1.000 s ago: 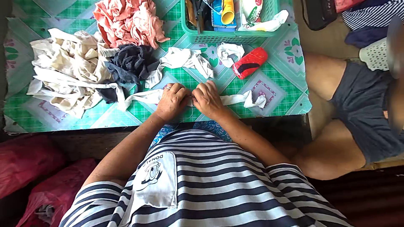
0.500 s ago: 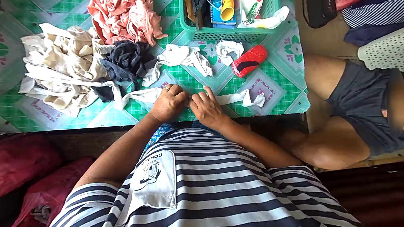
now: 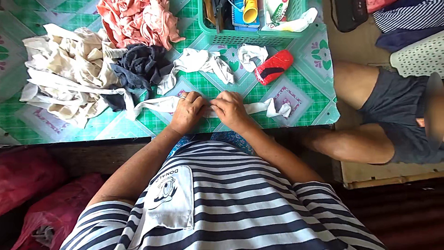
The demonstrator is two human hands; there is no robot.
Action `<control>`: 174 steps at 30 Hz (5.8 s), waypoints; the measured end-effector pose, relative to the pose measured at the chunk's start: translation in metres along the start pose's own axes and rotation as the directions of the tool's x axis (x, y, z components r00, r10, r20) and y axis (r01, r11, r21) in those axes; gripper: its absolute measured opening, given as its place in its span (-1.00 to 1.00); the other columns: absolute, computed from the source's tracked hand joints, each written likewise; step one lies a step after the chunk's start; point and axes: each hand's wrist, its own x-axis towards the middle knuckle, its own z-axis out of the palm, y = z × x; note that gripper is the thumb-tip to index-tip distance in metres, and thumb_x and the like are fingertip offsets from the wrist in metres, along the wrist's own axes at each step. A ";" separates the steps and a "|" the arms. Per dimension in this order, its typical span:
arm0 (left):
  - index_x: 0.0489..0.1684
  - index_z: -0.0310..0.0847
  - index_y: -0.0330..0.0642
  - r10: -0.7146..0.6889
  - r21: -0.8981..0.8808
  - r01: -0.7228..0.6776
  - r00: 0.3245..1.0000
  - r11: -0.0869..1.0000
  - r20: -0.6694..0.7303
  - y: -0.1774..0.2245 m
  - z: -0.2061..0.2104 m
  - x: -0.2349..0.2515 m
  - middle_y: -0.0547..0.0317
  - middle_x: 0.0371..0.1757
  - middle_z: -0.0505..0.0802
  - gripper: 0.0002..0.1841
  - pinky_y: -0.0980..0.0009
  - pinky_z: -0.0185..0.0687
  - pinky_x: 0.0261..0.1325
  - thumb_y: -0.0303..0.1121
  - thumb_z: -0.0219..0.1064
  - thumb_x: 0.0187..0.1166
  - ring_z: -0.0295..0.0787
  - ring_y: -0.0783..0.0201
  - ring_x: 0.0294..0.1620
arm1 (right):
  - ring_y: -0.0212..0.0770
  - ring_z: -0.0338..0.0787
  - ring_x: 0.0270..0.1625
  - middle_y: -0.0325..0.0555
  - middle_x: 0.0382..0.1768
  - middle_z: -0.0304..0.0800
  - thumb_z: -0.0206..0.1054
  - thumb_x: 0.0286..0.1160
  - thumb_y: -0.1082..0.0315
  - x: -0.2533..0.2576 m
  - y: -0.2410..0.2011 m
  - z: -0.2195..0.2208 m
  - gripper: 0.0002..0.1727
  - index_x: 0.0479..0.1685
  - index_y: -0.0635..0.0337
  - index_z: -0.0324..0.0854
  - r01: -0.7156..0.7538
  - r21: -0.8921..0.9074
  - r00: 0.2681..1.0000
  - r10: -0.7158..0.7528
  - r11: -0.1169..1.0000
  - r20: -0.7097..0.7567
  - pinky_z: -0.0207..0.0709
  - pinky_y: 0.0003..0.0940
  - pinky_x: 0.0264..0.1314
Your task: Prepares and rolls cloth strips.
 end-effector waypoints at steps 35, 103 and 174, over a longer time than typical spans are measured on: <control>-0.11 0.86 -0.15 0.036 0.065 -0.034 0.999 0.997 -0.036 0.004 -0.005 -0.024 -0.06 -0.05 0.89 -0.80 -0.01 0.57 0.28 -0.33 0.29 0.65 0.78 -0.12 0.14 | 0.08 0.80 0.00 0.05 -0.15 0.81 0.29 0.49 0.48 -0.030 -0.010 0.004 -0.76 -0.03 0.18 0.86 0.162 -0.073 0.987 -0.161 0.984 0.028 0.42 0.25 0.45; -0.22 0.82 -0.20 -0.049 0.073 0.044 0.996 0.996 0.073 0.021 -0.017 -0.042 -0.13 -0.13 0.83 -0.86 -0.14 0.56 0.19 -0.41 0.31 0.58 0.76 -0.21 0.06 | 0.09 0.78 -0.02 0.06 -0.20 0.77 0.31 0.49 0.48 -0.037 -0.024 0.016 -0.87 -0.32 0.23 0.77 0.320 -0.194 0.947 -0.318 0.927 0.038 0.40 0.20 0.51; 0.14 0.67 -0.23 -0.366 -0.618 0.415 0.906 0.668 0.212 0.045 -0.055 -0.027 0.28 -0.12 0.83 -0.77 0.60 0.61 -0.34 -0.32 0.25 0.71 0.65 0.56 -0.42 | -0.50 0.76 -0.10 -0.17 -0.17 0.81 0.34 0.43 0.56 0.010 -0.022 -0.029 -0.91 -0.24 0.37 0.77 -0.104 0.853 0.995 0.048 0.511 0.093 0.68 -0.59 0.03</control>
